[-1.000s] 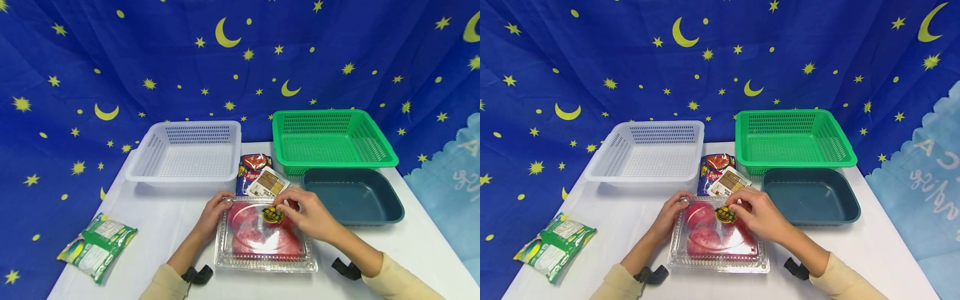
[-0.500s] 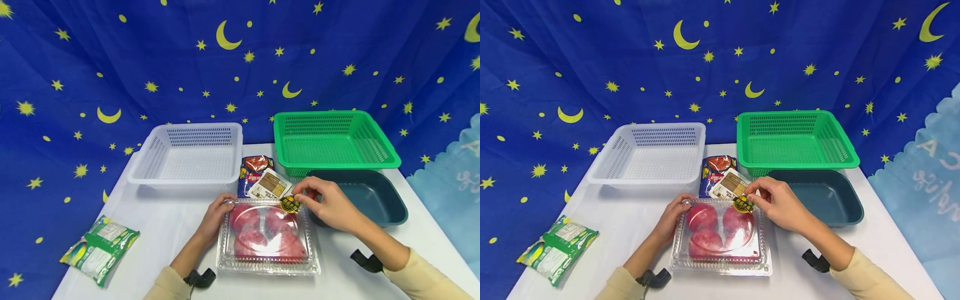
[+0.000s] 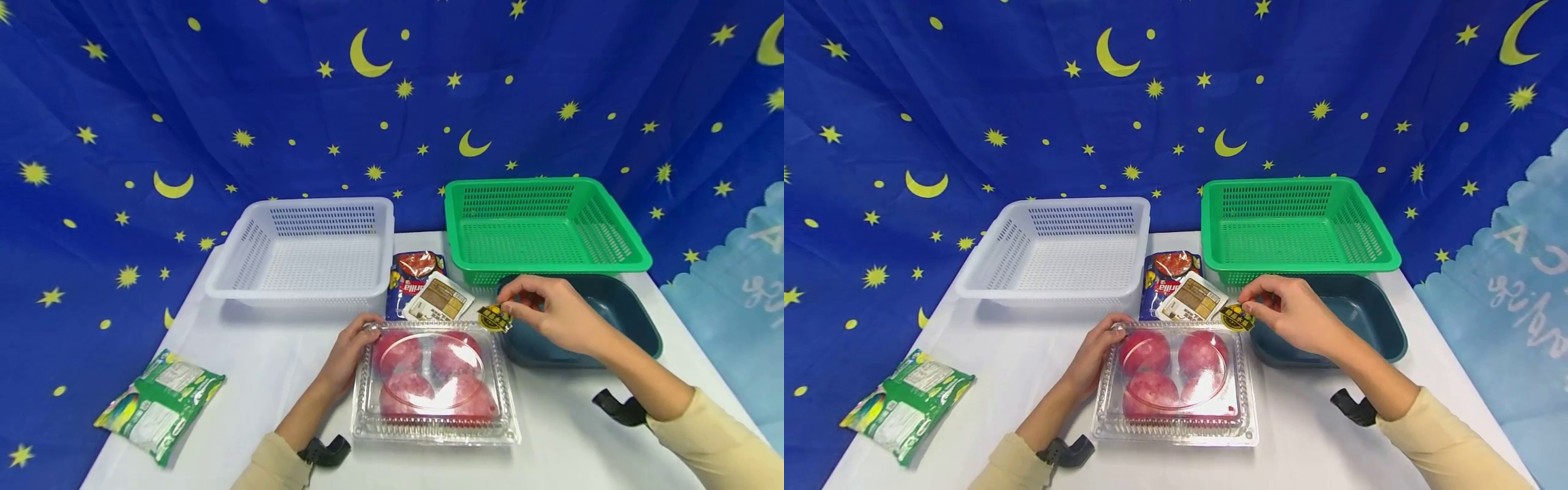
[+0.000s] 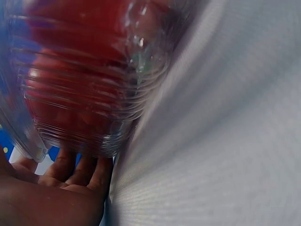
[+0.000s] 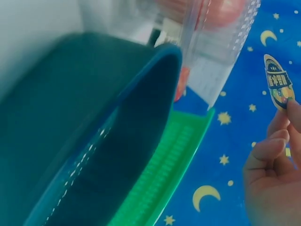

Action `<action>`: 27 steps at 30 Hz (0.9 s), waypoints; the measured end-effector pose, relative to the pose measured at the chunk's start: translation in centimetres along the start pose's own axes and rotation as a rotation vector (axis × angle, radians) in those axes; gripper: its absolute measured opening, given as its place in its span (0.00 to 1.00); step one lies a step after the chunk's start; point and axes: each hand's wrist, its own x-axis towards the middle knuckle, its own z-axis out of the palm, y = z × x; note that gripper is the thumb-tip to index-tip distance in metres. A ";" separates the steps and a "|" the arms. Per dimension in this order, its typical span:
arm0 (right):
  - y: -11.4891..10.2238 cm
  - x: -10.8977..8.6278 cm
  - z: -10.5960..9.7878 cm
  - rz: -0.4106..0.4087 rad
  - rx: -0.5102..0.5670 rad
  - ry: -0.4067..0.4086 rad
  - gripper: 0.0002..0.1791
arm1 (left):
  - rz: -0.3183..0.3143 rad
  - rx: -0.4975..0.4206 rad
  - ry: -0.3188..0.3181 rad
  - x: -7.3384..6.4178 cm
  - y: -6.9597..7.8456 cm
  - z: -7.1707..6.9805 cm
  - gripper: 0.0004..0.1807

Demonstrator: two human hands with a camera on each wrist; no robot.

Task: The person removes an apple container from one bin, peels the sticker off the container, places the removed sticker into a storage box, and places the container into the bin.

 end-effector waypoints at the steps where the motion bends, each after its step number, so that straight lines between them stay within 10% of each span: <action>1: 0.2 0.1 -0.1 0.003 -0.006 -0.011 0.04 | 0.000 -0.004 0.001 0.0 0.0 0.0 0.18; 27: 4.7 1.7 -3.3 0.013 -0.112 -0.373 0.05 | 0.010 -0.012 -0.010 0.2 -0.2 0.1 0.18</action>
